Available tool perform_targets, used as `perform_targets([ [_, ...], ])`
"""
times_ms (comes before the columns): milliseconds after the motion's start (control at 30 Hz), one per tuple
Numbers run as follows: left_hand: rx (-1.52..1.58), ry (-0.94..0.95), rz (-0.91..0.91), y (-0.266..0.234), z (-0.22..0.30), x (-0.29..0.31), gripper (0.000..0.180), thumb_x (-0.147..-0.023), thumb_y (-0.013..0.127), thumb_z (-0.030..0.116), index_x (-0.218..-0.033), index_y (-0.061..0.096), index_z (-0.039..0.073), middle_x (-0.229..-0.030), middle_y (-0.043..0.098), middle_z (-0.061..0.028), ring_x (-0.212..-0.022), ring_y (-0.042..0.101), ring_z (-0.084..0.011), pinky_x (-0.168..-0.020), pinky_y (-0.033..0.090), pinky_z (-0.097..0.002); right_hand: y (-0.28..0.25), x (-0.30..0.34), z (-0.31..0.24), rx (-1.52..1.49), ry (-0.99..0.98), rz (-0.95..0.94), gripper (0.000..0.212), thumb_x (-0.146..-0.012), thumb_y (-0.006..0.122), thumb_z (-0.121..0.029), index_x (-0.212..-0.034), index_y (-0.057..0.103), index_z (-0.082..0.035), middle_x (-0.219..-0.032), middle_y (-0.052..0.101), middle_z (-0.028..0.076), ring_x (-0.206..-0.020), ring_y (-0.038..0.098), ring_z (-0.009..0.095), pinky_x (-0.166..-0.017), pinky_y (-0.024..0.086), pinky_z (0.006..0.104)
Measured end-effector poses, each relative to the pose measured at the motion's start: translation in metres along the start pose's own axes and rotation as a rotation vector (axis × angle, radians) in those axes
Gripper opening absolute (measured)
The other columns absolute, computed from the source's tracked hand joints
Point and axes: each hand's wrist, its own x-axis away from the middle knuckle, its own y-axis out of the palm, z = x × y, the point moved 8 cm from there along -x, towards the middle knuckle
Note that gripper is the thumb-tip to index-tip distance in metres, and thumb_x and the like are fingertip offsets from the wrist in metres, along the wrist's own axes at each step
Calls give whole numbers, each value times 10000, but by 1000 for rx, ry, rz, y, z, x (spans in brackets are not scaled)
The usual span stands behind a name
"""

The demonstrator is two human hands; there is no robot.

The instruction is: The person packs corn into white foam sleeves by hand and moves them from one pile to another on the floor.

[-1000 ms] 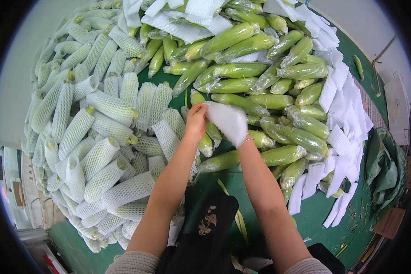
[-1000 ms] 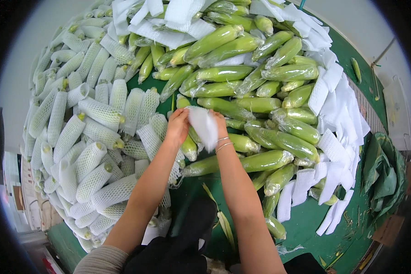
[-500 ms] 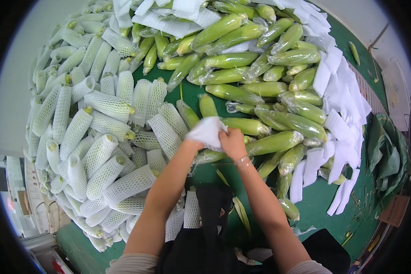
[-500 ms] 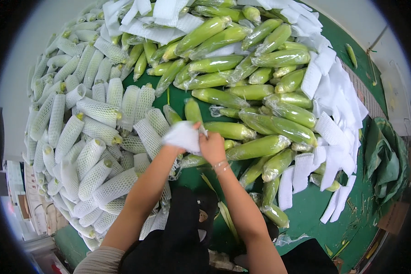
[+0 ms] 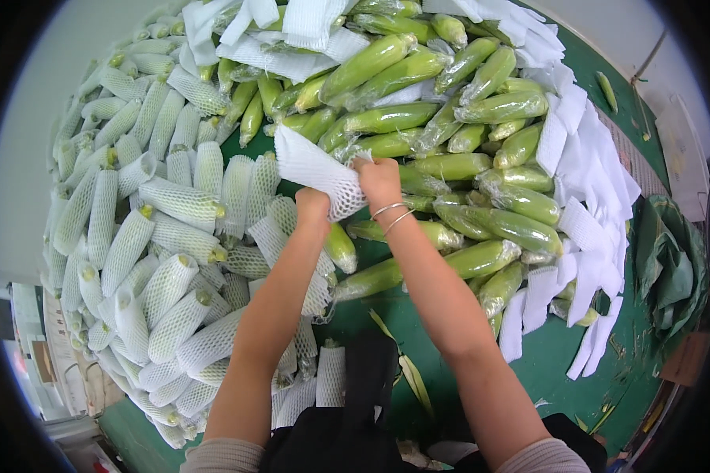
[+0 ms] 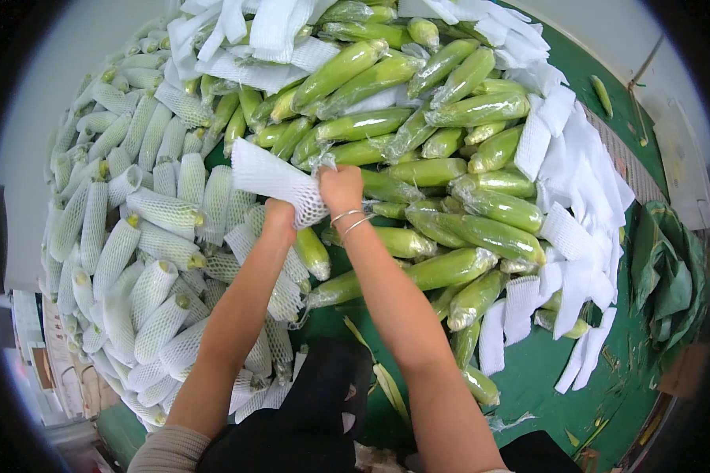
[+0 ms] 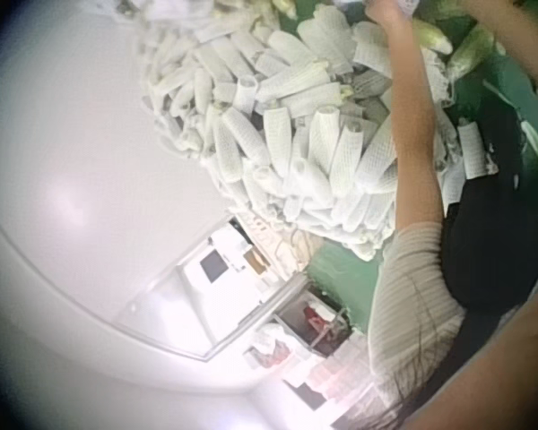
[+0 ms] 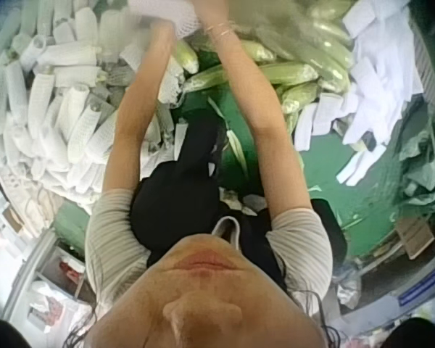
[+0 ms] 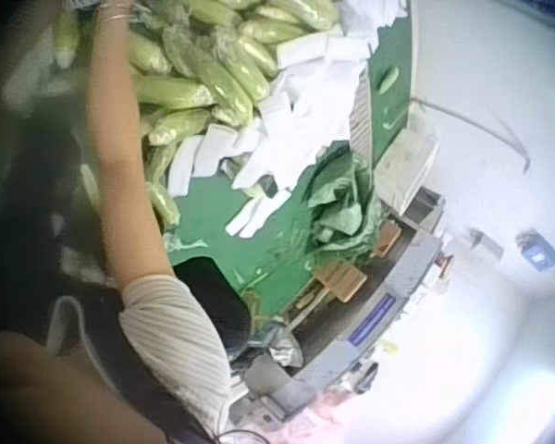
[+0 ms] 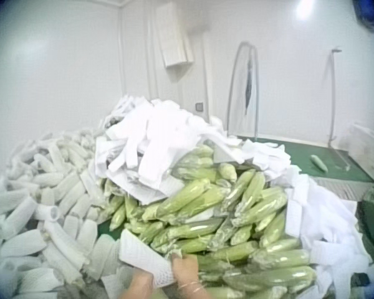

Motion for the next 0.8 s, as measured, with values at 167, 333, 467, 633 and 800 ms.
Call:
perform_targets([
  [167,-363,190,135,-14,12,-60,222,-776,579,142,-714,618,-67,-681,593,-88,-578,492,-156,-546,398,-334,1,-6,31,-250,120,219,243,-754,599,-145,-701,629,90,-567,582,112,-526,515,162,-538,414,341],
  [333,-98,149,193,-1,16,-27,172,-775,557,107,-705,584,-49,-642,569,-50,-550,519,-146,-547,428,-293,-5,12,46,-555,288,240,148,-773,586,-78,-721,594,60,-661,581,72,-571,508,148,-542,405,298],
  [467,181,326,52,7,26,6,164,-792,588,97,-824,631,-58,-728,619,-64,-571,543,-123,-534,444,-254,6,49,9,-641,206,287,180,-787,584,-83,-660,567,43,-603,550,23,-554,459,121,-539,395,292],
  [633,-500,361,165,-43,21,-53,181,-772,627,123,-791,630,-57,-683,612,-104,-572,541,-156,-541,435,-300,26,8,90,-383,202,272,249,-754,613,-150,-688,615,90,-586,599,127,-550,537,179,-576,430,336],
  [800,-1302,693,188,-42,41,-68,210,-738,654,204,-791,617,4,-804,645,-201,-755,620,-371,-677,492,-413,21,-7,118,308,290,261,261,-709,587,-197,-657,635,55,-745,613,285,-741,620,414,-710,478,440],
])
